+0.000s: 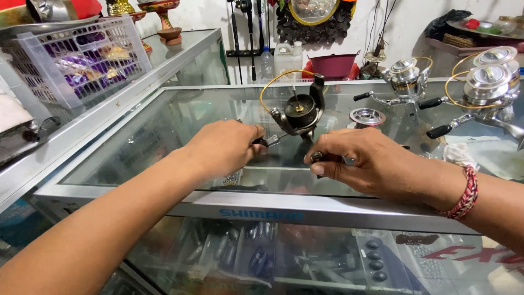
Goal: Reassembling a fishing reel by attaching the spool and handle to the main housing on a glass counter.
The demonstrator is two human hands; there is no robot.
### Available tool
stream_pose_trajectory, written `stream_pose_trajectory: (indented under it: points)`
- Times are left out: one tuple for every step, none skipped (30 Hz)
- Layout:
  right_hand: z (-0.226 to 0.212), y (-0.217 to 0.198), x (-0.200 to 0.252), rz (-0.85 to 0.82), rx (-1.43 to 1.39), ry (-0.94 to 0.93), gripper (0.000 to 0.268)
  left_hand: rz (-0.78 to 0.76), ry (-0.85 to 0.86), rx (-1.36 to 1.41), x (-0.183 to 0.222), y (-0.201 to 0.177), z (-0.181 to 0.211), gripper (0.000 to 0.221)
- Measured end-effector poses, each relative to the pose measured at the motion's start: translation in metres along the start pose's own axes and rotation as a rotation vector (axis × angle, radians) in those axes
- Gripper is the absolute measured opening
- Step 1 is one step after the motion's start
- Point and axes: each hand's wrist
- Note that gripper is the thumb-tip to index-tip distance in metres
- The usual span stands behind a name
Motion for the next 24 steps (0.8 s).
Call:
stream_pose_trajectory:
  points:
    - [0.001,0.002,0.0,0.0,-0.001,0.0,0.027,-0.001,0.0,-0.001,0.003,0.002,-0.002,0.014]
    - [0.002,0.003,0.0,-0.003,0.018,0.007,0.025,0.011,-0.014,-0.006,0.006,0.003,-0.005,0.023]
    - [0.003,0.004,0.0,-0.006,0.037,0.013,0.023,0.023,-0.028,-0.012,0.008,0.004,-0.008,0.032]
    - [0.001,0.003,0.0,-0.007,0.04,0.011,0.023,0.026,-0.03,-0.011,0.014,0.004,-0.008,0.032]
    - [-0.001,0.002,0.0,-0.021,0.04,0.046,0.023,0.019,-0.026,-0.032,0.019,0.005,-0.009,0.032]
    - [-0.003,0.002,0.0,-0.037,0.038,0.082,0.024,0.01,-0.022,-0.052,0.024,0.006,-0.01,0.033]
    - [-0.004,0.0,-0.002,-0.04,0.038,0.081,0.024,0.01,-0.024,-0.049,0.03,0.005,-0.009,0.033]
    - [-0.006,0.0,-0.003,-0.046,0.057,0.045,0.022,0.0,-0.04,-0.054,0.036,0.005,-0.008,0.033]
    - [-0.007,0.0,-0.005,-0.052,0.076,0.01,0.021,-0.01,-0.056,-0.058,0.042,0.005,-0.007,0.033]
    - [-0.008,-0.001,-0.008,-0.052,0.074,0.008,0.021,-0.011,-0.058,-0.059,0.044,0.013,-0.011,0.033]
    - [-0.009,-0.001,-0.012,-0.084,0.091,0.043,0.021,0.053,-0.035,-0.063,0.046,0.02,-0.016,0.034]
    - [-0.01,-0.001,-0.015,-0.118,0.109,0.077,0.021,0.116,-0.013,-0.064,0.049,0.028,-0.02,0.034]
    - [-0.01,0.0,-0.019,-0.12,0.108,0.076,0.021,0.115,-0.016,-0.063,0.05,0.031,-0.022,0.034]
    - [-0.01,0.002,-0.023,-0.133,0.137,0.041,0.019,0.161,-0.041,-0.031,0.051,0.034,-0.024,0.035]
    - [-0.01,0.004,-0.027,-0.146,0.165,0.006,0.019,0.208,-0.066,0.002,0.052,0.037,-0.025,0.035]
    - [-0.013,0.009,-0.032,-0.148,0.166,0.005,0.019,0.208,-0.068,0.003,0.057,0.033,-0.022,0.035]
    - [-0.016,0.013,-0.038,-0.13,0.131,0.097,0.019,0.24,-0.067,0.071,0.061,0.029,-0.02,0.038]
    - [-0.019,0.018,-0.043,-0.111,0.096,0.189,0.019,0.273,-0.066,0.138,0.066,0.025,-0.017,0.044]
    - [-0.02,0.02,-0.049,-0.112,0.097,0.188,0.019,0.273,-0.067,0.139,0.067,0.028,-0.018,0.044]
    - [-0.022,0.022,-0.054,-0.122,0.089,0.156,0.019,0.357,-0.042,0.152,0.068,0.032,-0.019,0.044]
    - [-0.023,0.024,-0.06,-0.131,0.082,0.125,0.019,0.44,-0.018,0.165,0.07,0.035,-0.02,0.044]
    - [-0.027,0.026,-0.065,-0.134,0.079,0.126,0.019,0.436,-0.019,0.167,0.07,0.039,-0.023,0.044]
    - [-0.032,0.027,-0.07,-0.158,0.094,0.088,0.02,0.52,-0.003,0.164,0.07,0.042,-0.026,0.043]
    - [-0.036,0.027,-0.075,-0.18,0.11,0.05,0.021,0.605,0.015,0.159,0.07,0.045,-0.029,0.043]
Point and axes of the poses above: each hand's wrist, its own x-axis away from the middle knuckle, its own y-axis out of the palm, z = x × y, and after that the axes turned 6 degrees about y, right-handed
